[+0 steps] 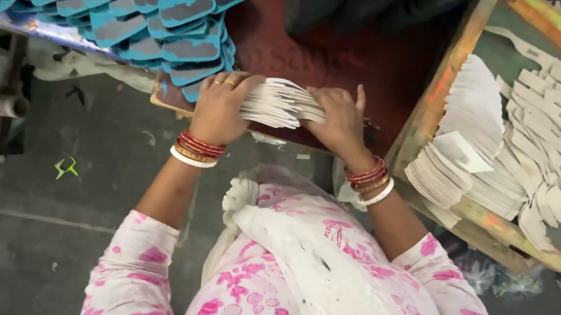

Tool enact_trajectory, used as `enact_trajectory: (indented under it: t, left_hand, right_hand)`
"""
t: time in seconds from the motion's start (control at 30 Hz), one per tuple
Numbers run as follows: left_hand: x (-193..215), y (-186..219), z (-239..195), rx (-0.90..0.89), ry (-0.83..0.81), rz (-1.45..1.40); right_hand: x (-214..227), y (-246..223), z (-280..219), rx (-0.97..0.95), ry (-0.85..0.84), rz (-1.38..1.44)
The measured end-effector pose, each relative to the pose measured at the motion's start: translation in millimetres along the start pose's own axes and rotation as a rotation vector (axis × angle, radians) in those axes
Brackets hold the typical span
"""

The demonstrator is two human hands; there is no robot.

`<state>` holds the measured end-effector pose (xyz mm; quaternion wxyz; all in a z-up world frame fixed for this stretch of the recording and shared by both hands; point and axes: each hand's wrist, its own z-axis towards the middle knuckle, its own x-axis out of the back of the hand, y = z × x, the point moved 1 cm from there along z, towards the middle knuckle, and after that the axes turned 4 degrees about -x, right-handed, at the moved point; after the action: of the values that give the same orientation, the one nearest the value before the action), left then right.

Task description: Sorting and stacking printed shoe insole components in a production environment.

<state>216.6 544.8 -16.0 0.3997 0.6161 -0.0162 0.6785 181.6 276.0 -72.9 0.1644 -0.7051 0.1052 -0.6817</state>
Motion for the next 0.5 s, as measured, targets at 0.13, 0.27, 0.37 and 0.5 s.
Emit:
enact_trajectory:
  t: [0.13, 0.27, 0.37, 0.5]
  left_hand:
    - [-10, -16, -18, 0.012, -0.052, -0.004]
    - [-24, -14, -20, -0.015, 0.127, -0.172]
    - [-32, -10, 6, -0.021, 0.185, -0.202]
    - [-16, -7, 34, 0.066, -0.093, 0.057]
  right_hand:
    - [-15, 23, -8, -0.071, -0.027, -0.024]
    - [-73, 76, -18, -0.116, 0.17, 0.179]
    - [-71, 59, -5, -0.029, 0.265, 0.233]
    - [-24, 32, 6, -0.271, 0.007, 0.028]
